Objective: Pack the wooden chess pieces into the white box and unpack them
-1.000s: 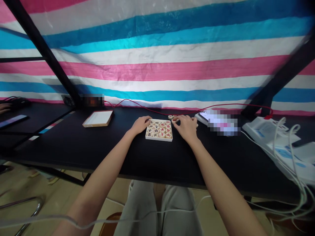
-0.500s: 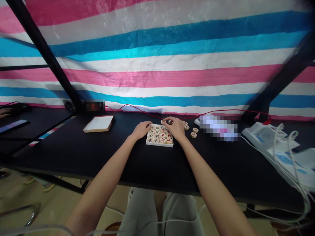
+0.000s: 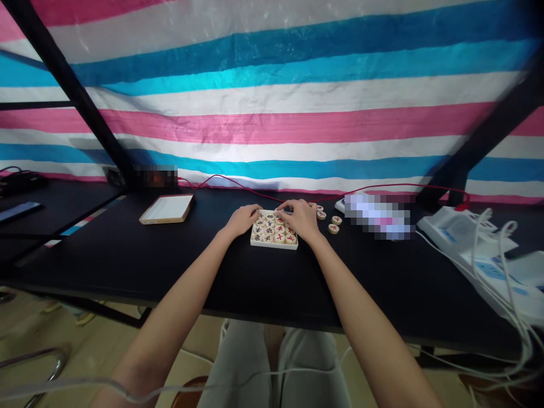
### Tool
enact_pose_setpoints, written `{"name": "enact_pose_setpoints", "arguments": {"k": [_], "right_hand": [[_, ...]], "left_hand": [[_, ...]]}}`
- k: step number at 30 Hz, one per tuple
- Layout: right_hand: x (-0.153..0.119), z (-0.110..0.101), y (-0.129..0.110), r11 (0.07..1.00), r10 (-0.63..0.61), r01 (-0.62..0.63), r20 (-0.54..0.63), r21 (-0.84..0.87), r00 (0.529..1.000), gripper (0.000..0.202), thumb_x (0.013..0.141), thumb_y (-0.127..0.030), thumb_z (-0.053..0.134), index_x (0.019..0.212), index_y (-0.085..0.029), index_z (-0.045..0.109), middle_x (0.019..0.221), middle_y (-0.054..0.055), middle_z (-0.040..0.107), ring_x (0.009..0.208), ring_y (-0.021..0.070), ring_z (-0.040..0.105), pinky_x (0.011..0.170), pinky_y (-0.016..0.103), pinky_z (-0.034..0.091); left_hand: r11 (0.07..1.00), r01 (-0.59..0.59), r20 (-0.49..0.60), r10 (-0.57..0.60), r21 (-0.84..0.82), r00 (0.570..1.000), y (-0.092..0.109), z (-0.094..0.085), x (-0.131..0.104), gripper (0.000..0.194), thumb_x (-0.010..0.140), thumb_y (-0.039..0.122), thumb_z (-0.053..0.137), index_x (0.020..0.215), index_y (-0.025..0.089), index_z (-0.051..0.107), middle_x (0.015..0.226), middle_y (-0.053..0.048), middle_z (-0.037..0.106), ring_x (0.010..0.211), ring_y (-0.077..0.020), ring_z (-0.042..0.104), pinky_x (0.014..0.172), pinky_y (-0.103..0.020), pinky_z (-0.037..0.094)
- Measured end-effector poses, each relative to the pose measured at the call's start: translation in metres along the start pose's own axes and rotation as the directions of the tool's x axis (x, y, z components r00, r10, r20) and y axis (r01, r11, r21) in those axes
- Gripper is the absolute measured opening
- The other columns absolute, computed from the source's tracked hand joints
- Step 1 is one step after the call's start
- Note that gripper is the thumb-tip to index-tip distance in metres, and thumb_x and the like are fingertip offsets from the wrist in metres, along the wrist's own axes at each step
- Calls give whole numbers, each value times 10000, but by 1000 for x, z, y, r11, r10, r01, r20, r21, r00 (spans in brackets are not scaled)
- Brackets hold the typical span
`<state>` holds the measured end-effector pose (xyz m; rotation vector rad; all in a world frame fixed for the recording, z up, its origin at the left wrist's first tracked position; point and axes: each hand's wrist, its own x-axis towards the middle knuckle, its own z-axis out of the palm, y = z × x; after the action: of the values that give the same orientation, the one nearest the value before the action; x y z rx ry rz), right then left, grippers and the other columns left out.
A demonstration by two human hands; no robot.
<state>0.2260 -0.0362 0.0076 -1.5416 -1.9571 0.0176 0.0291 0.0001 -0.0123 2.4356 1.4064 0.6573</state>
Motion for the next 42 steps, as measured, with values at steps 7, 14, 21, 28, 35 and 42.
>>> {"name": "enact_pose_setpoints", "arguments": {"k": [7,14,21,28,35,42], "right_hand": [[-2,-1,0,993,-36,42,54,-108,998,191,816,-339,521,743,-249,672,887,18,671,885,212,499,754,368,220],[-3,-1,0,986,-81,84,26,-143,996,255,847,-341,480,722,-243,680,939,27,661,886,215,479,758,383,228],[0,-10,19,969,97,-122,-121,-215,988,268,875,-313,405,875,-225,658,988,79,630,928,254,471,769,402,243],[-13,-7,51,817,282,-351,-214,-457,935,300,822,-335,473,993,-120,594,997,236,576,952,365,476,744,499,290],[-14,-6,48,818,273,-299,-125,-491,954,230,810,-168,439,925,-138,635,942,194,614,904,329,510,745,481,313],[-15,-6,48,900,264,-253,-18,-355,964,288,754,-63,423,902,-148,654,955,165,615,845,268,565,681,357,378]], "left_hand": [[1000,8,-2,-8,12,1000,0,0,-1,329,859,291,349,1040,214,613,1047,-49,656,921,-191,592,811,-293,437],[1000,16,4,-17,18,1000,2,-1,-1,332,862,297,346,1042,211,612,1051,-53,655,929,-191,591,818,-291,434],[1000,15,7,-15,8,1000,0,0,-1,336,863,301,347,1054,213,608,1067,-56,651,942,-197,590,828,-300,432],[1000,22,7,-22,13,1000,-1,0,-1,335,867,313,348,1056,212,606,1064,-56,650,945,-191,590,826,-291,434],[1000,-5,-4,5,11,1000,-1,0,-2,339,868,317,335,1044,211,605,1056,-62,649,939,-207,591,815,-311,436],[1000,7,2,-7,20,1000,-2,1,-1,329,866,303,348,1051,216,605,1068,-57,647,950,-197,590,836,-303,435]]}}
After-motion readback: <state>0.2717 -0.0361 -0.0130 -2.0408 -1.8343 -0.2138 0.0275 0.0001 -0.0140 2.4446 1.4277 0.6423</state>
